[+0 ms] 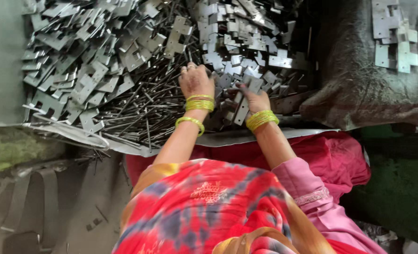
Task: The person sits on the floor and repeatedly picks up small metal brackets from a large pile, separates them, and places them into a nearby container. The hands move quickly and handle the parts one at a time or in small groups.
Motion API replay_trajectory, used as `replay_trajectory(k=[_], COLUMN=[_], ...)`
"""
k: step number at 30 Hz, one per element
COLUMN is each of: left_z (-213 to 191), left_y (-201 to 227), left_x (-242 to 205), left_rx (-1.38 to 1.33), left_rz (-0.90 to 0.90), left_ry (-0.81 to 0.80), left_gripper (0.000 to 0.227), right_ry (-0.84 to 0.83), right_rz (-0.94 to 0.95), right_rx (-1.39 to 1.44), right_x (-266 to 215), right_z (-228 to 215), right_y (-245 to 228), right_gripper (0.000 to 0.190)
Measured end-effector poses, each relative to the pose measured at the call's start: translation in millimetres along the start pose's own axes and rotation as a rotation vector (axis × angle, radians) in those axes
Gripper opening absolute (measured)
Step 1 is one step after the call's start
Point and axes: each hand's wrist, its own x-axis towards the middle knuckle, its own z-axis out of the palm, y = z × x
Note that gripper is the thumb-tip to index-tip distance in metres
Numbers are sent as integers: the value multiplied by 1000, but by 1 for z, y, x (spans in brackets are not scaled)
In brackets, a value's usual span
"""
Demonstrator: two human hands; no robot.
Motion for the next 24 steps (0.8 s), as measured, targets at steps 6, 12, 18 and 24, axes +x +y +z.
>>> replay_trajectory(k=[6,12,18,24], left_z=[-40,-78,-66,-91], left_y=[-19,-20,-58,-103], left_x=[-9,-48,-115,-139], left_rx=[-741,-1182,-354,-1400], left_rz=[-55,-294,119,-315], left_ry=[127,-195,517,-226], left_gripper=[22,27,36,33], right_ry=[-242,-349,-432,-476], right_rz=[-38,336,240,-441], right_rx=[85,423,289,-162], right_x=[3,-53,-73,-94], right_z=[9,65,86,127], right_y=[23,21,41,37], right_gripper=[31,52,29,42])
